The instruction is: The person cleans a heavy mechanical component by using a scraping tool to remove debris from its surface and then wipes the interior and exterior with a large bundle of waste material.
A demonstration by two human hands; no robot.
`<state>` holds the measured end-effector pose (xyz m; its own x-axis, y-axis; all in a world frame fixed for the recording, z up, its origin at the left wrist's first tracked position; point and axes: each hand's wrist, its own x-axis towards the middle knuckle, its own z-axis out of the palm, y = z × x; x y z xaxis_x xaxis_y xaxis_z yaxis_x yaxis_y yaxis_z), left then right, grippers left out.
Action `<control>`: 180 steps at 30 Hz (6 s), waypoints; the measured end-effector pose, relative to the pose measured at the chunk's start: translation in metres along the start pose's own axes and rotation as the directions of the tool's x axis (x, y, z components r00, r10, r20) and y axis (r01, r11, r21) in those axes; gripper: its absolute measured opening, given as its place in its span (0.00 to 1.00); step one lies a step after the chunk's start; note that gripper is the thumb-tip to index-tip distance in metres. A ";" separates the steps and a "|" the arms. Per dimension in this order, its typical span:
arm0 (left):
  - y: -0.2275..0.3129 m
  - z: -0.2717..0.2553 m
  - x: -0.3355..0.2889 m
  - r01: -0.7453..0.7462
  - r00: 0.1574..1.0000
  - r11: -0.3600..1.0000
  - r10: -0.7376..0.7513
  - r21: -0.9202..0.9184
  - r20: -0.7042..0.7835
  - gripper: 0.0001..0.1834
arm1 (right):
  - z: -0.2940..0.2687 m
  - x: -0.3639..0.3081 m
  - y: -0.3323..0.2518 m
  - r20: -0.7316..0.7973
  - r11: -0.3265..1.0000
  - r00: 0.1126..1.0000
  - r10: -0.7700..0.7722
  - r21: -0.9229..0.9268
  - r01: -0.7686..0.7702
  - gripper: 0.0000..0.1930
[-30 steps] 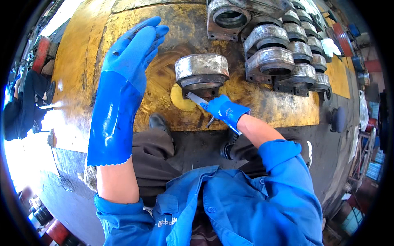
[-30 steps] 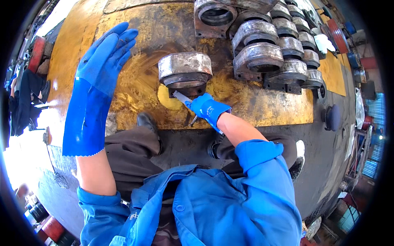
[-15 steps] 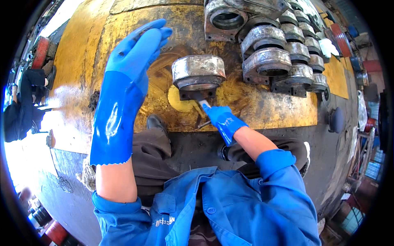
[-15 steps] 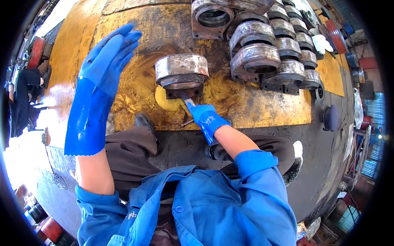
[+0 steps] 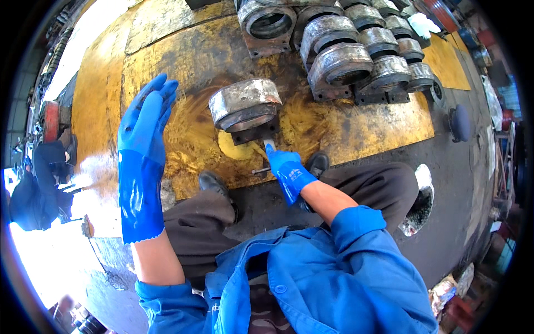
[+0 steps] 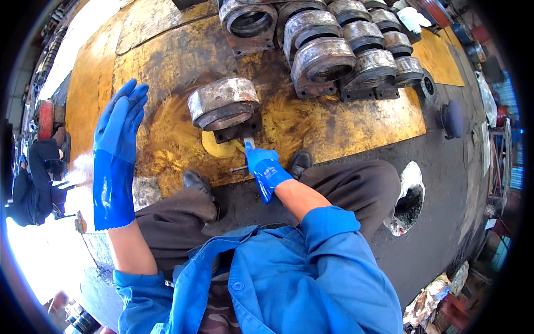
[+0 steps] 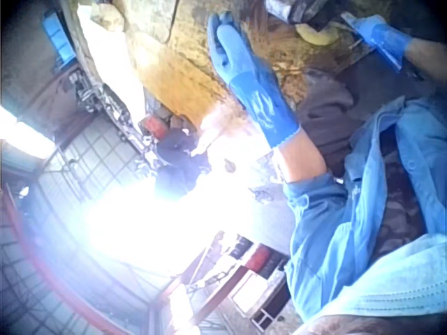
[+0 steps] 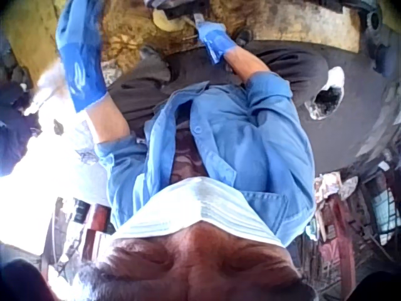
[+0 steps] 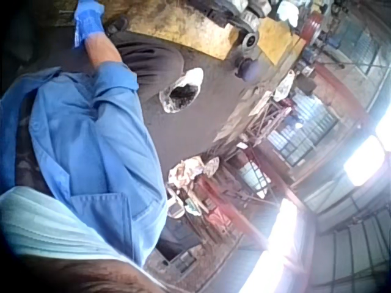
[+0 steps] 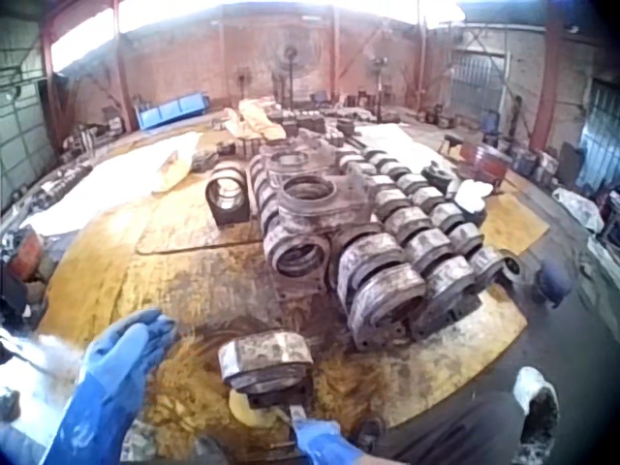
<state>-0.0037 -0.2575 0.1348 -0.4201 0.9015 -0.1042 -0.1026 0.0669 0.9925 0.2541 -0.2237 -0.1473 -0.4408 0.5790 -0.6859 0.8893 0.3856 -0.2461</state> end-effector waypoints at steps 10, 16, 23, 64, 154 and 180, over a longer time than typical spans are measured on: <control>0.003 -0.003 -0.005 -0.069 0.998 0.996 0.069 -0.052 0.006 0.23 | -0.012 0.000 0.004 0.003 0.910 0.951 -0.309 -0.289 0.297 0.25; 0.009 0.003 0.001 -0.125 0.990 0.992 0.124 0.023 0.065 0.26 | -0.033 0.024 0.005 0.088 0.957 0.956 -0.281 -0.050 0.286 0.28; 0.005 0.003 0.009 -0.075 0.996 0.996 0.076 -0.042 0.040 0.24 | 0.002 0.043 -0.042 0.050 0.889 0.919 -0.390 -0.239 0.390 0.26; -0.158 0.187 0.085 -0.705 0.685 -0.277 -0.029 0.653 0.728 0.39 | 0.036 0.038 0.045 -0.072 -0.521 0.885 0.461 0.785 0.336 0.17; -0.285 0.020 0.056 0.740 0.669 0.575 -0.680 0.350 -0.299 0.18 | 0.077 0.053 0.029 -0.162 -0.095 0.897 0.410 0.971 0.218 0.21; -0.273 0.003 0.056 0.802 0.512 0.585 -0.776 0.120 0.368 0.17 | -0.224 -0.137 0.104 -0.638 0.102 0.759 0.129 0.770 0.630 0.20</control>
<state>0.0035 -0.2238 -0.1419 0.1963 0.5668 -0.8001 -0.2891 0.8132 0.5051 0.3792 -0.1020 0.0747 -0.2981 0.9476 -0.1149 -0.0929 -0.1486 -0.9845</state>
